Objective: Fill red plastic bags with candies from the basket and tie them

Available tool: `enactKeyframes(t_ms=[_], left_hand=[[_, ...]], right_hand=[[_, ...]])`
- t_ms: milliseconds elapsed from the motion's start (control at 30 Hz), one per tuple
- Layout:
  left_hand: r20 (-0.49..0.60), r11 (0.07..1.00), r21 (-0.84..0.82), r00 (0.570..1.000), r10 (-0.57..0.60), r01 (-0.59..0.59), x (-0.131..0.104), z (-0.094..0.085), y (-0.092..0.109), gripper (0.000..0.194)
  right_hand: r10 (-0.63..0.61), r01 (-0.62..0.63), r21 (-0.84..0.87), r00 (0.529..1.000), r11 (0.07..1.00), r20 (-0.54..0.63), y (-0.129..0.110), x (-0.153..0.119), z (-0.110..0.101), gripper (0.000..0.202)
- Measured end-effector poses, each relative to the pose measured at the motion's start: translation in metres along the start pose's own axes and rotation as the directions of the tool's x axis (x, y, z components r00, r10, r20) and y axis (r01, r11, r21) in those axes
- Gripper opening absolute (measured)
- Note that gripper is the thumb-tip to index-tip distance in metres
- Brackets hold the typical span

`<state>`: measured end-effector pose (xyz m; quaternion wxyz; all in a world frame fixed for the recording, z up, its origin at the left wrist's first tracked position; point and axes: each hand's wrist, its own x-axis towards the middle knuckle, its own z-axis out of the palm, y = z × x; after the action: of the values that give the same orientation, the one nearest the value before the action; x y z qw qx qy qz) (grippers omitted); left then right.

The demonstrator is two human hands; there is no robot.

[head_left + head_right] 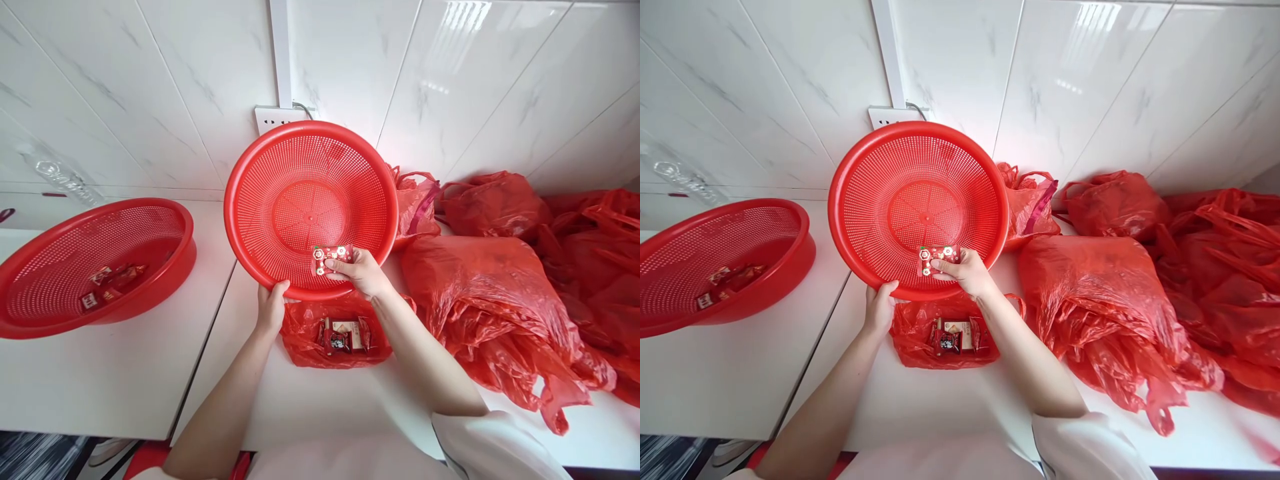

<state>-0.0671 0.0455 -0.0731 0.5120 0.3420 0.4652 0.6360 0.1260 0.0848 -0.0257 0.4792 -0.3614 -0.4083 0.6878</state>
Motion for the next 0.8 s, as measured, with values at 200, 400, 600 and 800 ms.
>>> enactKeyframes(t_ms=[200, 400, 600, 800], left_hand=[[-0.012, 1.000, 0.027, 1.000, -0.010, 0.010, 0.001, -0.002, 0.000, 0.027], [-0.014, 1.000, -0.007, 0.999, 0.028, -0.029, 0.005, -0.005, 0.008, 0.026], [-0.040, 0.998, -0.045, 0.998, 0.039, -0.041, 0.011, -0.009, 0.016, 0.030], [-0.023, 0.990, -0.142, 1.000, -0.012, 0.008, 0.010, -0.010, 0.017, 0.033]], right_hand=[[0.023, -0.017, -0.130, 0.999, 0.991, 0.042, -0.006, -0.004, 0.001, 0.040], [0.230, -0.026, -0.526, 0.917, 0.850, 0.327, -0.027, -0.021, -0.004, 0.041], [0.219, 0.324, -0.853, 0.873, 0.408, 0.436, -0.046, -0.038, -0.006, 0.024], [-0.169, 0.277, -0.893, 0.958, 0.355, 0.230, -0.050, -0.044, -0.003, 0.032]])
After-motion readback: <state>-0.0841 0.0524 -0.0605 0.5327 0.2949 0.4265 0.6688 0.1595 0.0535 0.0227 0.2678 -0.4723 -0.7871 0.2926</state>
